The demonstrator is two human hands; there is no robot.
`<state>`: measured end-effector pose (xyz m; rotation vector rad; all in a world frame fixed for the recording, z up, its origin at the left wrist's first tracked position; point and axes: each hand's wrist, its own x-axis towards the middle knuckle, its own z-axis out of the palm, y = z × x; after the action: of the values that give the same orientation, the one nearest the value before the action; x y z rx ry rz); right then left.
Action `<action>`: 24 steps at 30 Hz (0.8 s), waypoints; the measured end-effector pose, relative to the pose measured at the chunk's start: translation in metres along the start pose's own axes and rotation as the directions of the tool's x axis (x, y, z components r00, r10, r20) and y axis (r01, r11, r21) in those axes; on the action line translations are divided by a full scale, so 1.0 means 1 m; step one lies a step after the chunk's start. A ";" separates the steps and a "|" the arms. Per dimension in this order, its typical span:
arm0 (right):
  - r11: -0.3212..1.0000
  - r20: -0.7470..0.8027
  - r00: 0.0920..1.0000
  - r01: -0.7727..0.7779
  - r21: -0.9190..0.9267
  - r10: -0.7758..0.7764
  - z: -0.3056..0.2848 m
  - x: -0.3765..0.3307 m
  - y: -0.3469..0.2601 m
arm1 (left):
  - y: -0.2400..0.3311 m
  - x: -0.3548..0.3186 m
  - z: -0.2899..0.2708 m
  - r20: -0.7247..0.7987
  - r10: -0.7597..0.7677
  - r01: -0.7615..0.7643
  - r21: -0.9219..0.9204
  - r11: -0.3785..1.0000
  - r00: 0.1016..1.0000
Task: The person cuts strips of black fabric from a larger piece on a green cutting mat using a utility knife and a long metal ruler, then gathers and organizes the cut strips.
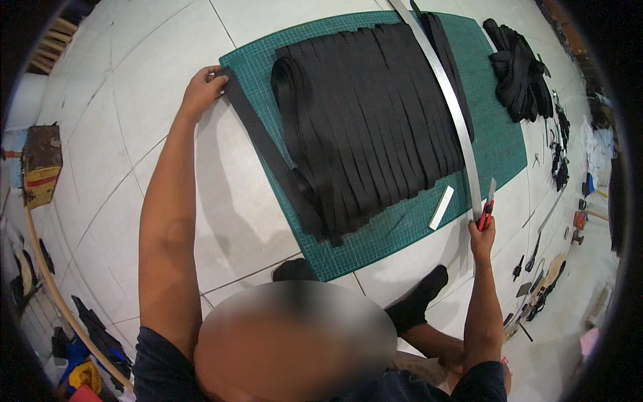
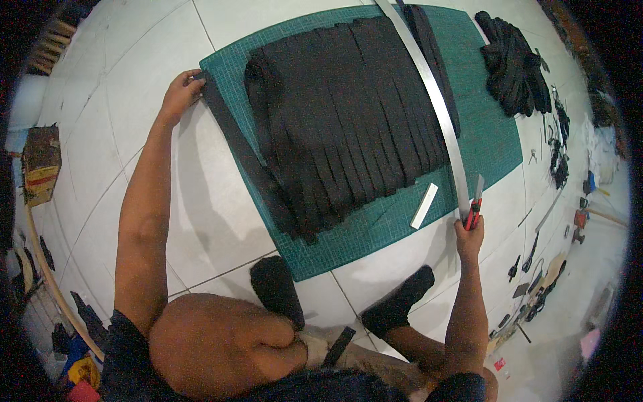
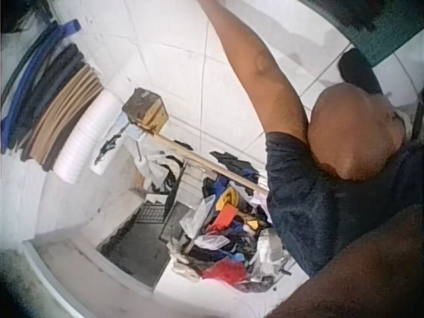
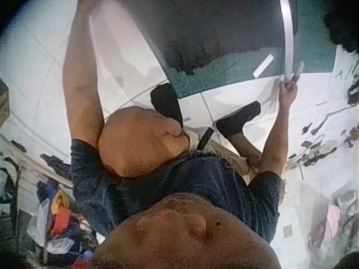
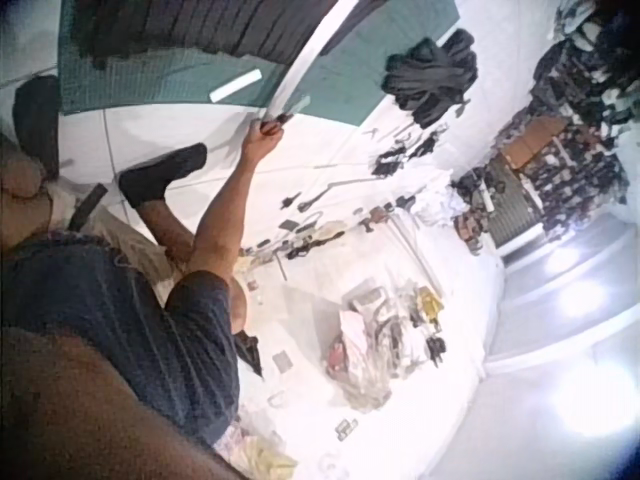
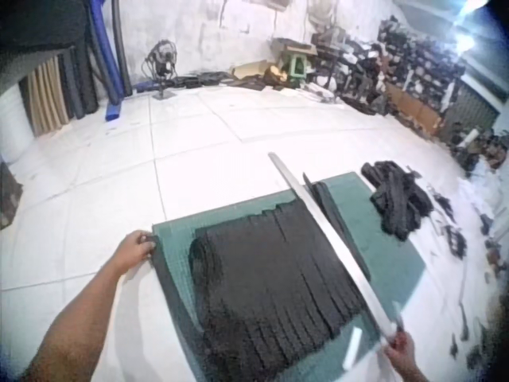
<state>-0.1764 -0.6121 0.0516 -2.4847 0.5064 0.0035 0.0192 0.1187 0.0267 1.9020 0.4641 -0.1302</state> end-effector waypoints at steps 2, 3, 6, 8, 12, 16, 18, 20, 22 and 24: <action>0.999 -0.024 1.000 -0.016 0.035 0.017 0.003 -0.002 -0.005 | 0.002 0.001 -0.002 -0.007 0.011 -0.011 -0.032 0.999 1.000; 0.997 -0.042 0.998 -0.040 0.060 0.043 0.004 -0.003 -0.007 | 0.001 0.000 -0.002 -0.026 0.007 -0.008 -0.015 1.000 1.000; 0.998 -0.068 0.997 -0.031 0.061 0.036 -0.004 -0.003 -0.019 | 0.003 -0.005 0.004 -0.044 -0.012 0.011 -0.022 1.000 0.999; 0.997 -0.123 0.990 0.071 0.025 -0.067 -0.008 0.002 -0.033 | 0.000 -0.004 0.000 -0.052 -0.021 0.019 -0.042 0.999 0.998; 0.983 -0.140 0.976 0.152 -0.100 -0.165 -0.054 0.034 -0.065 | -0.006 0.004 0.008 -0.166 0.026 0.029 0.320 0.947 0.986; 0.960 -0.142 0.961 0.211 -0.182 -0.238 -0.130 0.065 -0.125 | -0.019 0.020 0.013 -0.170 0.160 -0.088 0.368 0.926 0.972; 0.946 -0.138 0.954 0.229 -0.230 -0.265 -0.173 0.072 -0.152 | -0.024 0.018 0.017 -0.052 0.063 -0.060 0.061 0.996 0.997; 0.915 -0.153 0.941 0.242 -0.323 -0.303 -0.223 0.067 -0.176 | -0.018 -0.001 0.023 -0.046 0.010 -0.019 -0.194 0.981 0.999; 0.929 -0.162 0.961 0.158 -0.336 -0.223 -0.230 0.048 -0.199 | -0.042 0.010 -0.020 -0.067 -0.119 0.093 -0.307 0.947 0.991; 0.923 -0.148 0.965 0.153 -0.353 -0.216 -0.255 0.040 -0.165 | -0.056 0.006 -0.017 -0.022 -0.179 0.130 -0.602 0.788 0.984</action>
<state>-0.1087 -0.6451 0.3492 -2.8820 0.3667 -0.2367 0.0010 0.1525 -0.0181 1.2419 0.6312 -0.0091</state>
